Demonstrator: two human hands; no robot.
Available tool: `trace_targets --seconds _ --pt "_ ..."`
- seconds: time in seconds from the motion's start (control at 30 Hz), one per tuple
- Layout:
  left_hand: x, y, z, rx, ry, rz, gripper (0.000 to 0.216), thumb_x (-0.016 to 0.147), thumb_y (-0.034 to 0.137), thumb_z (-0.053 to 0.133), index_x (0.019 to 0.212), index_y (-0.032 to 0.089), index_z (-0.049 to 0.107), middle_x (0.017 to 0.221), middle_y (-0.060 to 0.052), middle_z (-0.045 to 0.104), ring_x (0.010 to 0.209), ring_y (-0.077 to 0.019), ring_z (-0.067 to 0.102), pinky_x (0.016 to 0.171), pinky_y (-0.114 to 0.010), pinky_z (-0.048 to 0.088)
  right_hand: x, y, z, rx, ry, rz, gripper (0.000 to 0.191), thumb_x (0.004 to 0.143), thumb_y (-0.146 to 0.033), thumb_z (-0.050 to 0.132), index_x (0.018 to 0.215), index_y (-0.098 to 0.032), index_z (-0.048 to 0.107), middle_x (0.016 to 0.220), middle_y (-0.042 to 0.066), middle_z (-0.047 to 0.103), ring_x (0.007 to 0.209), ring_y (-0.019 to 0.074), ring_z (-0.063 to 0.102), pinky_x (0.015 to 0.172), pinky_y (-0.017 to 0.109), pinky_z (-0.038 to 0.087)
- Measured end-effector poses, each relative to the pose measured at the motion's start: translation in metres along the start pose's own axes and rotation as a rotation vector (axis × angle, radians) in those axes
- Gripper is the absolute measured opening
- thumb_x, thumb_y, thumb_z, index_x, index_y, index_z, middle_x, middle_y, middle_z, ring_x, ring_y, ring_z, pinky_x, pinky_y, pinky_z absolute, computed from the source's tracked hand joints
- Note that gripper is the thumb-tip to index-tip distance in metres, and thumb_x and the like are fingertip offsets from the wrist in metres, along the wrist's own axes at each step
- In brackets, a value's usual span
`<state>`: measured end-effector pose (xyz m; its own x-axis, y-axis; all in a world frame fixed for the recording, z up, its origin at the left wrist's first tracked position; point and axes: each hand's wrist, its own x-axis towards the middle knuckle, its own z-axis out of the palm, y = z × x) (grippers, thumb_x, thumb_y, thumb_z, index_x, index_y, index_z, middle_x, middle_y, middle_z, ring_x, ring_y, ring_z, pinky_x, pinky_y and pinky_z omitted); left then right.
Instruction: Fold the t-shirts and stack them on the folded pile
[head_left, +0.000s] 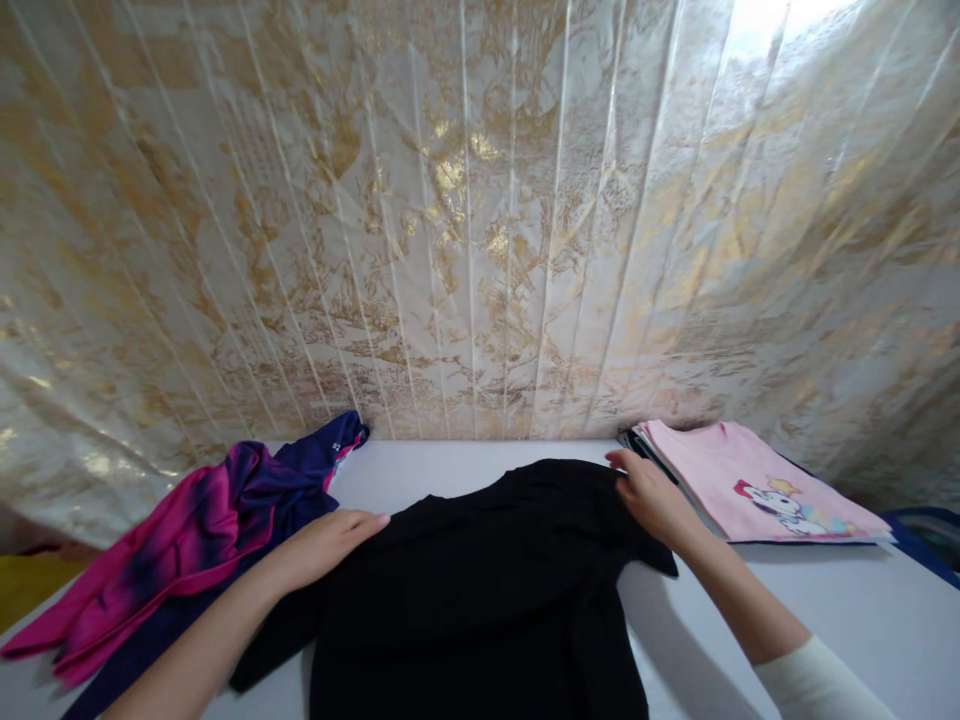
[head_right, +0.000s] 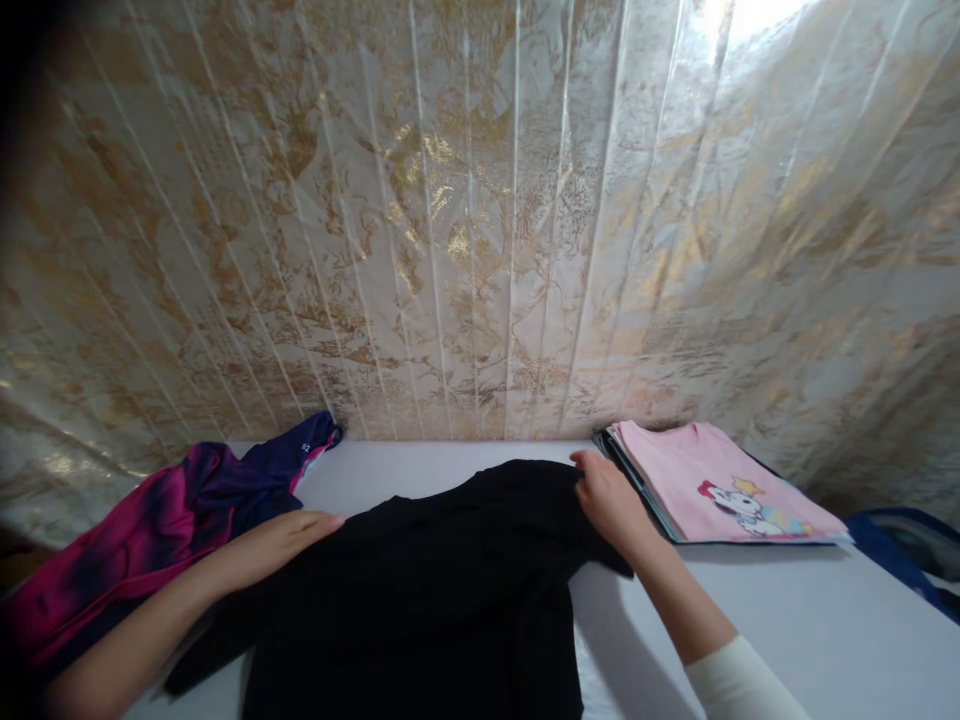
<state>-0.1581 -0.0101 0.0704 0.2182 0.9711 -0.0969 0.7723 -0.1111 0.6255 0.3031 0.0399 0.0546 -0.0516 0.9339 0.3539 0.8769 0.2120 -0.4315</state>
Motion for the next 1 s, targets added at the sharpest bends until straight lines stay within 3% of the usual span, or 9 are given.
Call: trace_targets --seconds 0.1,0.3,0.4,0.53,0.67,0.77,0.87,0.93,1.0 --pt "0.014 0.007 0.017 0.092 0.064 0.019 0.037 0.08 0.054 0.048 0.073 0.022 0.066 0.077 -0.003 0.07 0.078 -0.0267 0.064 0.072 -0.03 0.045 0.011 -0.026 0.028 -0.098 -0.074 -0.147 0.028 0.085 -0.022 0.049 0.111 -0.016 0.055 0.112 0.012 0.063 0.107 0.0243 0.056 0.093 0.035 0.041" --pt "0.027 0.019 0.021 0.112 0.206 0.108 0.031 0.085 0.046 0.039 0.08 0.022 0.058 0.079 -0.001 0.067 0.081 -0.023 0.064 0.073 -0.028 0.046 0.023 -0.029 0.064 -0.131 -0.064 -0.043 0.019 0.075 -0.021 0.062 0.093 -0.017 0.062 0.098 0.012 0.067 0.095 0.0296 0.058 0.081 0.04 0.042" --pt "0.034 0.028 -0.003 0.171 0.368 0.1 0.028 0.088 0.043 0.038 0.089 0.023 0.058 0.088 -0.001 0.067 0.087 -0.0238 0.064 0.077 -0.029 0.045 0.03 -0.016 0.05 -0.085 -0.021 -0.028 0.01 0.077 -0.018 0.057 0.086 -0.02 0.062 0.085 0.007 0.067 0.088 0.0258 0.058 0.079 0.037 0.042" --pt "0.069 0.049 -0.034 0.3 0.607 0.03 0.027 0.092 0.036 0.038 0.105 0.022 0.057 0.098 -0.008 0.065 0.097 -0.0311 0.059 0.085 -0.04 0.041 0.06 -0.015 0.013 -0.027 0.141 0.014 0.019 0.086 -0.026 0.046 0.1 -0.018 0.058 0.097 0.011 0.064 0.097 0.0297 0.055 0.085 0.043 0.04" --pt "0.095 0.077 -0.02 0.398 0.654 0.11 0.031 0.087 0.017 0.047 0.116 0.019 0.056 0.121 -0.013 0.056 0.118 -0.0327 0.046 0.098 -0.045 0.033 0.074 -0.038 -0.004 0.01 0.172 -0.03 0.031 0.083 -0.019 0.047 0.113 -0.016 0.052 0.114 0.017 0.058 0.11 0.0328 0.049 0.095 0.047 0.035" --pt "0.074 0.084 0.02 0.421 0.598 0.227 0.042 0.086 0.015 0.049 0.127 0.021 0.049 0.133 -0.011 0.048 0.123 -0.0288 0.042 0.101 -0.042 0.033 0.039 -0.058 -0.003 0.066 0.03 -0.169 0.041 0.075 -0.008 0.046 0.114 -0.018 0.052 0.114 0.01 0.06 0.105 0.0239 0.054 0.093 0.037 0.041" --pt "0.021 0.068 0.061 0.405 0.39 0.412 0.037 0.09 0.019 0.044 0.125 0.027 0.051 0.138 -0.006 0.045 0.124 -0.0262 0.042 0.101 -0.042 0.037 -0.022 -0.068 -0.002 0.165 -0.306 -0.462 0.064 0.056 0.005 0.034 0.109 -0.025 0.057 0.115 0.002 0.061 0.111 0.019 0.052 0.093 0.034 0.04" --pt "-0.019 0.049 0.08 0.379 0.289 0.425 0.037 0.092 0.022 0.04 0.126 0.031 0.051 0.139 -0.004 0.044 0.124 -0.0266 0.043 0.101 -0.044 0.038 -0.057 -0.066 -0.003 0.143 -0.426 -0.52 0.07 0.048 0.005 0.033 0.105 -0.027 0.059 0.109 0.001 0.064 0.112 0.0204 0.05 0.093 0.036 0.039" --pt "-0.055 0.031 0.09 0.356 0.253 0.392 0.033 0.092 0.027 0.041 0.123 0.032 0.053 0.138 -0.004 0.046 0.123 -0.0267 0.046 0.101 -0.043 0.04 -0.079 -0.057 -0.006 0.105 -0.439 -0.49 0.062 0.048 0.004 0.035 0.095 -0.026 0.062 0.097 0.002 0.065 0.104 0.022 0.052 0.089 0.039 0.039"
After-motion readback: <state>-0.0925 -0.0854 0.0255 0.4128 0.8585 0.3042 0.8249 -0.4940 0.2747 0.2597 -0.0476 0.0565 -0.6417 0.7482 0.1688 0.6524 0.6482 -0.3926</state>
